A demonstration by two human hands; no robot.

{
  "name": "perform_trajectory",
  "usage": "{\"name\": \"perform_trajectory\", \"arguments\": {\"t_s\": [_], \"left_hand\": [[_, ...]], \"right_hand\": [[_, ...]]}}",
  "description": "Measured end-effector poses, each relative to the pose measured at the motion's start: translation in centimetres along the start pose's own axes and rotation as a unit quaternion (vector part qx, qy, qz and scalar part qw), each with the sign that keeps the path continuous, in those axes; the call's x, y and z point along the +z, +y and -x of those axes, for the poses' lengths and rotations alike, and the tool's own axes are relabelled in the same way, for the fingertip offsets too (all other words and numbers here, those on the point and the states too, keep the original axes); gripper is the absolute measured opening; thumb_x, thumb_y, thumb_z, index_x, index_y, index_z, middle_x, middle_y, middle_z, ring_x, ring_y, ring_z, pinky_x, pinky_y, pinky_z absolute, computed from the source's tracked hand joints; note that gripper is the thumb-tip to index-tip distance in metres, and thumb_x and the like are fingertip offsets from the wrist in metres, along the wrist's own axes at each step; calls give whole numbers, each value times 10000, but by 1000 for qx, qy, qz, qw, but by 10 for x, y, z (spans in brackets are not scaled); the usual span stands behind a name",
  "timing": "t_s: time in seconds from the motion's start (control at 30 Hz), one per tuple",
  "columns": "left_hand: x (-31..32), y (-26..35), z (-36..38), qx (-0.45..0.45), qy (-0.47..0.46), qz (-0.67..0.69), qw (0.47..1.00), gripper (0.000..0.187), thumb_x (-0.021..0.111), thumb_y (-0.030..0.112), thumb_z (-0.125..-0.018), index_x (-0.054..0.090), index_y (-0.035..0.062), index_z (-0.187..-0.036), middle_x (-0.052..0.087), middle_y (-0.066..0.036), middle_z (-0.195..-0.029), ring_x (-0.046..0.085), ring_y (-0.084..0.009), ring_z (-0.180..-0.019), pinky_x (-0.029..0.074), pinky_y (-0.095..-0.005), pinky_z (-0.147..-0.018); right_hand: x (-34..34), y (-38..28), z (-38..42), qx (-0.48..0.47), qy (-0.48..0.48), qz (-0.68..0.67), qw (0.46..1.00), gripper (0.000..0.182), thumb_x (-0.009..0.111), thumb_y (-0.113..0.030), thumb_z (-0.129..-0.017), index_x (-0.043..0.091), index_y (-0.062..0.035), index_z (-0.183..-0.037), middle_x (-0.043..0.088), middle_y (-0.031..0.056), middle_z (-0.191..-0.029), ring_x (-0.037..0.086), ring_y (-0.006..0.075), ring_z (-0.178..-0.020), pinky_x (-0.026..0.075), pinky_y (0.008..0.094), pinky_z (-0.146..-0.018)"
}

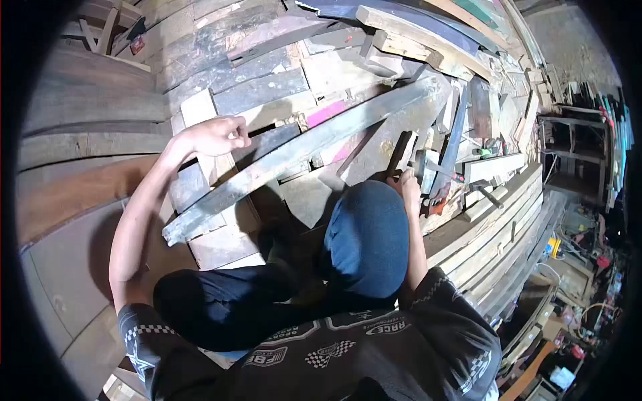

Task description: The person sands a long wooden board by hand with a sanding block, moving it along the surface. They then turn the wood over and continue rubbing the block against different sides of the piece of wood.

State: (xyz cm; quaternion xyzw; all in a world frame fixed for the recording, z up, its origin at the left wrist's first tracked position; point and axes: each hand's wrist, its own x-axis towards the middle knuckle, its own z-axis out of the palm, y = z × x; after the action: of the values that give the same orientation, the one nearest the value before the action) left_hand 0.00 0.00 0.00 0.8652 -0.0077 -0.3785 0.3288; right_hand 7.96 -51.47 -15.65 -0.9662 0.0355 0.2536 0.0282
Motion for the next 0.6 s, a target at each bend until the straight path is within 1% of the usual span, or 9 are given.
{"name": "perform_trajectory", "arguments": {"t_s": [0.07, 0.17, 0.2, 0.23, 0.3, 0.33, 0.37, 0.5, 0.6], "left_hand": [[-1, -4, 6, 11, -3, -15, 1000, 277, 628, 289, -954, 605, 65, -1116, 676, -149, -1091, 634, -285, -1077, 491, -389, -942], [46, -19, 8, -21, 24, -43, 999, 295, 617, 291, -958, 605, 48, -1125, 679, -149, -1100, 638, -289, -1076, 499, -396, -929], [58, -31, 10, 3, -5, -12, 1000, 408, 603, 402, -953, 616, 23, -1102, 689, -198, -1028, 654, -342, -1030, 500, -406, -891], [53, -24, 18, -15, 0, -42, 999, 430, 613, 403, -941, 603, 18, -1133, 688, -202, -1032, 655, -339, -1032, 502, -406, -892], [59, -15, 33, -56, 5, -86, 995, 486, 633, 405, -918, 577, 9, -1194, 688, -210, -1039, 656, -332, -1037, 506, -406, -895], [64, -25, 36, -52, 14, -63, 997, 500, 640, 403, -910, 568, 9, -1210, 688, -213, -1031, 657, -332, -1041, 505, -407, -903], [70, -34, 40, -48, 21, -38, 998, 516, 647, 401, -903, 559, 8, -1226, 689, -216, -1022, 658, -332, -1045, 504, -407, -911], [112, -70, 56, 18, 133, -10, 991, 717, 733, 504, -828, 492, 30, -1310, 567, -226, -1265, 563, -360, -1187, 452, -438, -1026], [153, -81, 65, 4, 240, 12, 971, 789, 752, 554, -797, 470, 36, -1321, 551, -184, -1283, 503, -341, -1246, 382, -455, -1090]], "right_hand": [[-10, -3, 7, -30, 55, -60, 996, 621, 746, -397, -784, 553, 63, -1153, 677, 334, -1031, 688, 464, -942, 575, 497, -799], [40, 30, -15, -5, 112, -115, 987, 514, 716, -344, -803, 584, 70, -1076, 679, 336, -965, 674, 490, -928, 565, 514, -790], [56, 52, -21, -31, 140, -119, 982, 441, 687, -307, -817, 612, 74, -1026, 681, 330, -936, 673, 478, -942, 558, 516, -809], [36, 50, -2, -77, 136, -193, 969, 410, 671, -292, -821, 629, 85, -977, 686, 322, -927, 684, 455, -945, 560, 495, -806], [35, 56, -13, -12, 100, -195, 976, 412, 686, -302, -817, 644, 88, -947, 681, 333, -927, 683, 438, -969, 554, 482, -812], [60, 74, -35, -43, 145, -174, 973, 415, 720, -296, -807, 631, 64, -993, 693, 261, -828, 705, 401, -800, 552, 466, -726], [66, 79, -41, -46, 153, -182, 970, 412, 721, -293, -811, 625, 57, -1005, 680, 246, -815, 690, 383, -780, 545, 460, -710], [48, 72, -31, -54, 152, -234, 959, 404, 724, -282, -827, 600, 28, -1055, 628, 184, -763, 629, 312, -699, 518, 434, -650], [39, 71, -28, -62, 157, -283, 944, 405, 726, -274, -839, 581, 7, -1092, 589, 137, -724, 584, 258, -639, 498, 415, -604]]}}
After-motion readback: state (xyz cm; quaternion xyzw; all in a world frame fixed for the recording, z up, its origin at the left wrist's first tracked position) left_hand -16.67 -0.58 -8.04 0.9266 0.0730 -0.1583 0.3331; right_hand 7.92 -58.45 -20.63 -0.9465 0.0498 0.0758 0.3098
